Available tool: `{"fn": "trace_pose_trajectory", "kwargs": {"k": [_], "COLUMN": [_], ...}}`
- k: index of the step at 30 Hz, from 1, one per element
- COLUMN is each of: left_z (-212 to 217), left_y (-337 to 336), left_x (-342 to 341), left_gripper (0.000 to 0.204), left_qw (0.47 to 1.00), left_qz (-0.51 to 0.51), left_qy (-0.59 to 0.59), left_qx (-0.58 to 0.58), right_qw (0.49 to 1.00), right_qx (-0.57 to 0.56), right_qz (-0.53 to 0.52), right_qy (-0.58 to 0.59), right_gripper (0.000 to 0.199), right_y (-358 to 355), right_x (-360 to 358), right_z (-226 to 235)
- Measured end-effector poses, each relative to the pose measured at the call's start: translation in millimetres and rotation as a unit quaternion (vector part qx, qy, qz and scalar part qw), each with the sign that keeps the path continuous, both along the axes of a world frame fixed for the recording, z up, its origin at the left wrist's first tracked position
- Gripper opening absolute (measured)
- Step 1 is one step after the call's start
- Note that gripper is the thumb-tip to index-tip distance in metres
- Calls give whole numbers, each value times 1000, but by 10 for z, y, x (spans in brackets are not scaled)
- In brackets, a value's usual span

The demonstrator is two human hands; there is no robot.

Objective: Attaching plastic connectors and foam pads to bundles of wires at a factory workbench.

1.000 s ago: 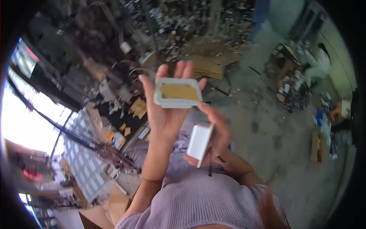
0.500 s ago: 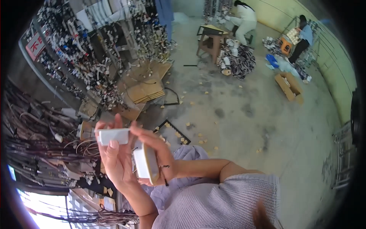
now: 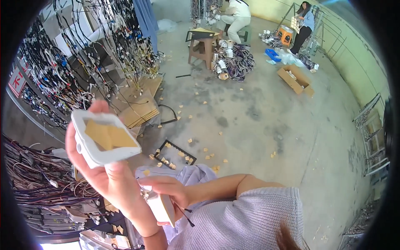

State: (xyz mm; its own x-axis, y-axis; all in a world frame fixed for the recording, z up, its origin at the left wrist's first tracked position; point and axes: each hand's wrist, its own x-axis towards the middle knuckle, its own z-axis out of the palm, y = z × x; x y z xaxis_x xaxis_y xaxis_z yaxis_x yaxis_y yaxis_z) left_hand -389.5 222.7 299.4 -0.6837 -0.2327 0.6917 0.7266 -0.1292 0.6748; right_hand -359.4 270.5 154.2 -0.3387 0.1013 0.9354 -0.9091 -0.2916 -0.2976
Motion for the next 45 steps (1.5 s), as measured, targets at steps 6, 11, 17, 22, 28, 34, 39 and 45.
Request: {"fn": "trace_pose_trajectory", "kwargs": {"k": [6,11,17,22,28,34,39,45], "left_z": [155,207,193,72,80,22,-20,-175], "left_y": [150,231,262,240,152,112,65,-118], "left_x": [53,172,166,175,327,345,332,200], "left_gripper": [75,68,75,82,81,78,76,57], "left_qw": [992,977,970,954,980,974,969,899], "left_qz": [-88,-207,-237,-281,-161,-172,-183,-365], "left_qy": [73,15,-3,-14,-108,-136,-152,-147], "left_qx": [-59,-44,-51,100,47,58,68,190], "right_qw": [994,967,980,966,957,958,949,949], "right_qx": [79,201,145,192,235,226,250,245], "right_qz": [42,53,48,91,79,80,88,92], "right_qy": [-60,-149,-125,-146,-150,-155,-170,-174], "right_gripper": [85,90,94,94,93,93,94,93], "right_y": [52,125,95,89,160,149,181,174], "right_x": [185,264,269,293,279,290,296,273], "right_z": [-202,-369,-388,-497,-374,-446,-423,-395]}}
